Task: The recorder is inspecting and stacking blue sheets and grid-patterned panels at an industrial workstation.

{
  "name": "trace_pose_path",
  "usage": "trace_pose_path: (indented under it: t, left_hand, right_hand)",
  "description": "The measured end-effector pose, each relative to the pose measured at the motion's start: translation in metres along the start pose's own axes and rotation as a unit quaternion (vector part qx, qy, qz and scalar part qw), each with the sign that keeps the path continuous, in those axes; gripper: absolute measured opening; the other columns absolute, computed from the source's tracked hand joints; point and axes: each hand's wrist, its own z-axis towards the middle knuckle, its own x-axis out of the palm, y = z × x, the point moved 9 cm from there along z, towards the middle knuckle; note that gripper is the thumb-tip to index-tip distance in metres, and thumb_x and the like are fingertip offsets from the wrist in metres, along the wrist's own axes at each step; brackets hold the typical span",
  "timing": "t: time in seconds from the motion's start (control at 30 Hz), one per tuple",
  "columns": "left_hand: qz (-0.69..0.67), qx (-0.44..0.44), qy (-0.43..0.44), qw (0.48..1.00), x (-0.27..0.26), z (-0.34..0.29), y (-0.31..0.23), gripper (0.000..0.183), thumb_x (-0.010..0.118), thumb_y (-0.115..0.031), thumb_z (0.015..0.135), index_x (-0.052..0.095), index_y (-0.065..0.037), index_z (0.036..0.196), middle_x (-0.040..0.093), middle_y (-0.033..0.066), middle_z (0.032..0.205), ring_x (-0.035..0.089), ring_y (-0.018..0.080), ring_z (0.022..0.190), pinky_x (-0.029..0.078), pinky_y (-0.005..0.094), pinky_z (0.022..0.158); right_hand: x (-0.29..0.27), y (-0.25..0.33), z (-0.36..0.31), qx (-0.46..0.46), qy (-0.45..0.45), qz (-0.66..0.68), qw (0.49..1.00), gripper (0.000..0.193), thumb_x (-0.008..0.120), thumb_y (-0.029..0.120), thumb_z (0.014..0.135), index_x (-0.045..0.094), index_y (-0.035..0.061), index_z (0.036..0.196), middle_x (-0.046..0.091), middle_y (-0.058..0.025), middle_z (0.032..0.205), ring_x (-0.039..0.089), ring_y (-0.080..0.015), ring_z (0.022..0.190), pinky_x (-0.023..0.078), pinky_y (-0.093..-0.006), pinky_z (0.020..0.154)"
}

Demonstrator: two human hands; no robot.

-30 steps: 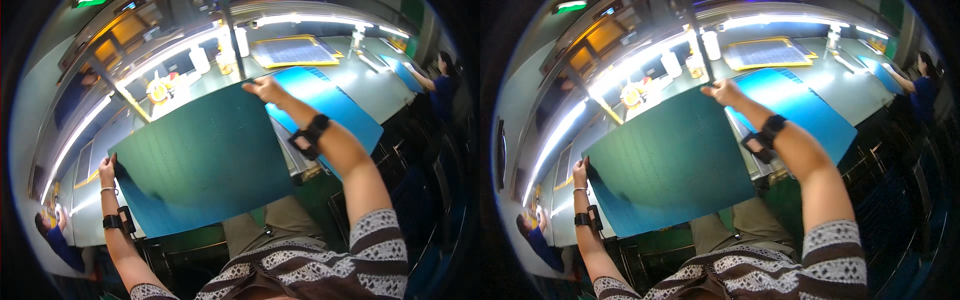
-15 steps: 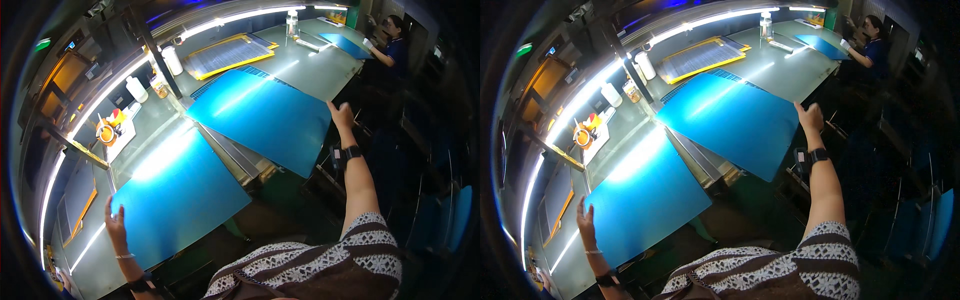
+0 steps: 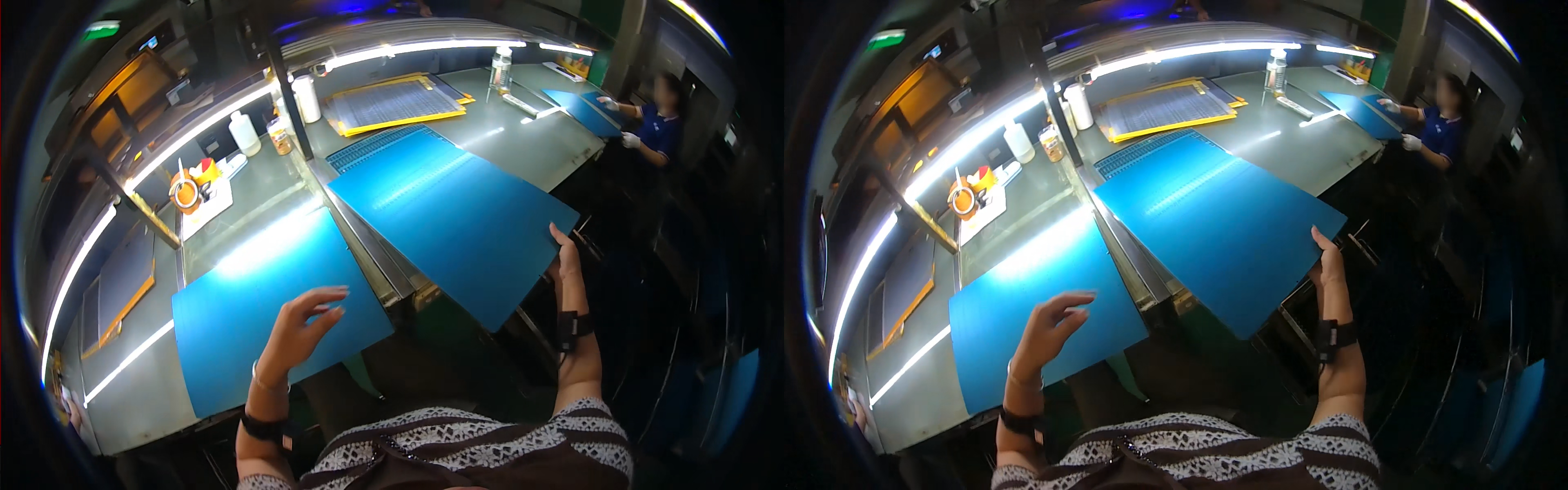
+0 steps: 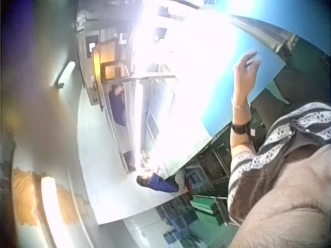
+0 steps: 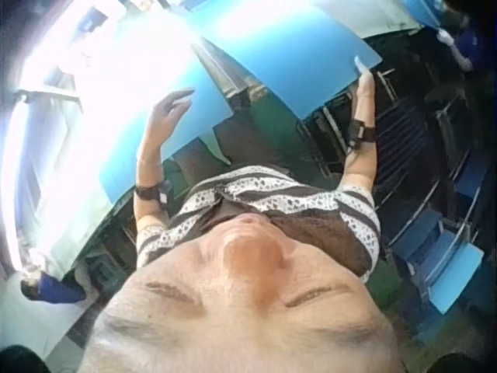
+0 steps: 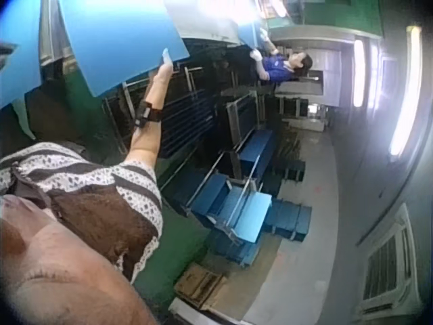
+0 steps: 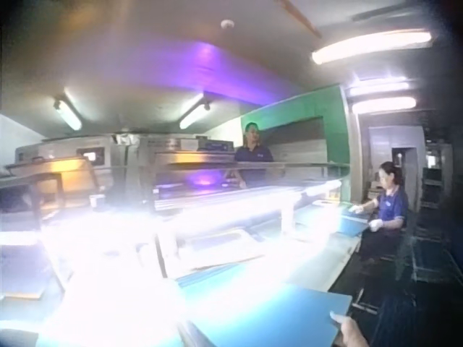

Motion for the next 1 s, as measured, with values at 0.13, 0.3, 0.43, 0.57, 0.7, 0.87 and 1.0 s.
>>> trace_pose_path:
  t: [0.13, 0.3, 0.43, 0.57, 0.7, 0.87, 1.0]
  left_hand:
    - [-0.007, 0.032, -0.005, 0.999, 0.019, 0.028, -0.043, 0.024, 0.062, -0.013, 0.087, 0.063, -0.003, 0.110, 0.063, 0.0108, 0.114, 0.059, 0.0187, 0.107, 0.047, 0.0331, 0.090]
    - [-0.359, 0.100, 0.114, 0.921, 0.056, 0.028, -0.089, 0.076, 0.044, -0.062, 0.087, 0.045, 0.000, 0.131, 0.046, 0.0151, 0.135, 0.047, 0.0266, 0.122, 0.039, 0.0413, 0.100]
    - [-0.700, 0.046, 0.157, 0.696, 0.087, 0.041, -0.081, 0.068, 0.043, -0.053, 0.092, 0.040, 0.001, 0.133, 0.046, 0.0182, 0.133, 0.045, 0.0301, 0.123, 0.039, 0.0472, 0.101]
    - [-0.647, -0.205, -0.087, 0.729, 0.124, 0.064, 0.038, 0.030, 0.054, -0.013, 0.091, 0.049, 0.001, 0.118, 0.057, 0.0182, 0.114, 0.055, 0.0325, 0.107, 0.043, 0.0493, 0.096]
    - [-0.677, -0.221, -0.123, 0.691, 0.145, 0.075, 0.086, 0.030, 0.050, -0.015, 0.093, 0.050, 0.002, 0.118, 0.056, 0.0203, 0.116, 0.053, 0.0342, 0.110, 0.041, 0.0522, 0.098]
    - [-0.732, -0.195, -0.104, 0.644, 0.152, 0.077, 0.078, 0.043, 0.049, -0.034, 0.093, 0.050, -0.003, 0.123, 0.054, 0.0175, 0.123, 0.050, 0.0354, 0.115, 0.034, 0.0551, 0.101]
    - [-0.772, -0.083, -0.058, 0.627, 0.144, 0.088, 0.070, 0.060, 0.053, -0.052, 0.087, 0.049, -0.007, 0.126, 0.053, 0.0158, 0.126, 0.046, 0.0338, 0.120, 0.033, 0.0544, 0.102]
  right_hand:
    - [0.051, 0.074, -0.064, -0.136, -0.092, -0.032, 0.986, 0.043, 0.065, 0.011, 0.079, 0.053, -0.0068, 0.116, 0.058, -0.0169, 0.108, 0.057, -0.0269, 0.100, 0.047, -0.0371, 0.087]
    - [0.125, 0.153, -0.193, -0.506, 0.069, -0.323, 0.797, 0.024, 0.057, 0.008, 0.086, 0.061, -0.0061, 0.105, 0.065, -0.0186, 0.096, 0.066, -0.0277, 0.085, 0.057, -0.0320, 0.077]
    - [0.207, 0.053, -0.247, -0.592, 0.360, -0.546, 0.472, 0.030, 0.052, -0.002, 0.083, 0.065, 0.0038, 0.110, 0.063, -0.0163, 0.115, 0.062, -0.0296, 0.104, 0.050, -0.0391, 0.090]
    - [0.195, -0.011, -0.230, -0.537, 0.384, -0.577, 0.480, 0.030, 0.053, 0.000, 0.082, 0.065, 0.0045, 0.109, 0.063, -0.0136, 0.116, 0.057, -0.0314, 0.112, 0.044, -0.0423, 0.096]
    - [0.180, -0.065, -0.224, -0.363, 0.405, -0.706, 0.455, 0.065, 0.070, 0.042, 0.074, 0.054, 0.0006, 0.121, 0.050, -0.0264, 0.126, 0.040, -0.0486, 0.123, 0.033, -0.0525, 0.102]
    - [0.186, -0.076, -0.226, -0.318, 0.386, -0.673, 0.545, 0.045, 0.070, 0.035, 0.076, 0.055, -0.0023, 0.097, 0.052, -0.0325, 0.119, 0.049, -0.0524, 0.110, 0.042, -0.0489, 0.094]
    - [0.190, -0.057, -0.202, -0.302, 0.360, -0.666, 0.579, 0.014, 0.060, 0.011, 0.082, 0.055, -0.0024, 0.082, 0.063, -0.0240, 0.091, 0.063, -0.0394, 0.083, 0.051, -0.0399, 0.070]
